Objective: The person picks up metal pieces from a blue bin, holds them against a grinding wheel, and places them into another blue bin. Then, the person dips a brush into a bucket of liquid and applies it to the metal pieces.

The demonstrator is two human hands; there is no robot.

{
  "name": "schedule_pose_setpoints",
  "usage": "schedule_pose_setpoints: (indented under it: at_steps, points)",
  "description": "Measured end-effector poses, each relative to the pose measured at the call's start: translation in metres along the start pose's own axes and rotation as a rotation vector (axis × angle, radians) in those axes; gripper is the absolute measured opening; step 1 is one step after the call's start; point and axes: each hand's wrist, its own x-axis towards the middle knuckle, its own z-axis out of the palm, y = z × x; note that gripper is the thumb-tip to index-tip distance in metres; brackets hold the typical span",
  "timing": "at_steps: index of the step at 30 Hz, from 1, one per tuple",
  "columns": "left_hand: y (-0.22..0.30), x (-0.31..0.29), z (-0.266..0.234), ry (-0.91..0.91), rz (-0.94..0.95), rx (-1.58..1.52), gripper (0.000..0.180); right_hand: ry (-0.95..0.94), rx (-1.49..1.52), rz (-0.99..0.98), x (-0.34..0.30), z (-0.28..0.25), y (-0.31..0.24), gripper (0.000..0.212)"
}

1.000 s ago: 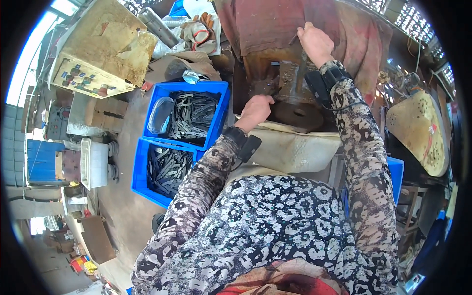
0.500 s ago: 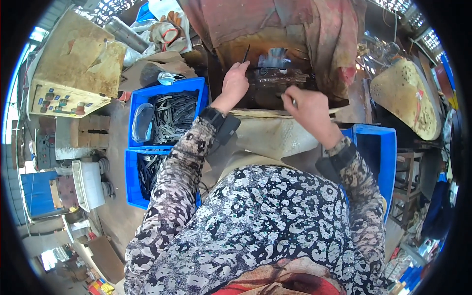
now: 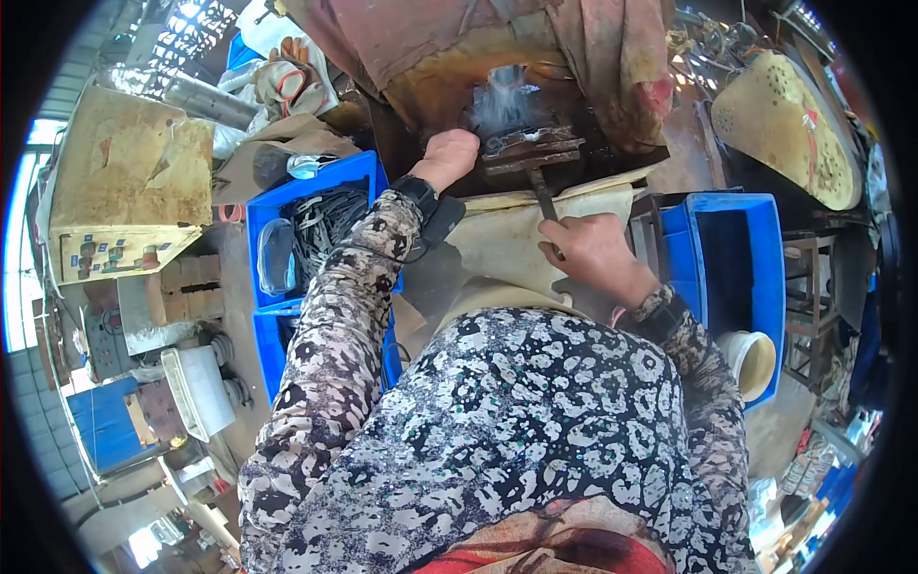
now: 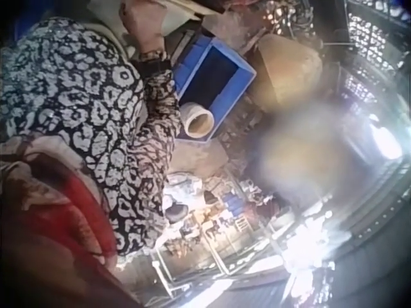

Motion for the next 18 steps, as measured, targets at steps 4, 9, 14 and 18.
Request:
schedule_pose_setpoints:
  at_steps: [4, 9, 14, 18]
  points:
    - [0.006, 0.003, 0.004, -0.070, -0.040, 0.000, 0.017, -0.142, 0.052, -0.011, 0.004, -0.015, 0.003, 0.026]
    - [0.009, -0.007, -0.001, -0.168, -0.162, -0.028, 0.019, -0.364, 0.402, 0.180, 0.024, -0.035, 0.019, 0.043]
    - [0.028, -0.013, -0.044, 0.045, -0.272, -0.181, 0.026, -0.086, 0.670, 0.616, 0.051, 0.000, 0.067, 0.049]
    - [0.069, -0.029, -0.090, 0.171, -0.200, -0.208, 0.026, 0.082, 0.948, 0.805, 0.085, 0.010, 0.058, 0.051]
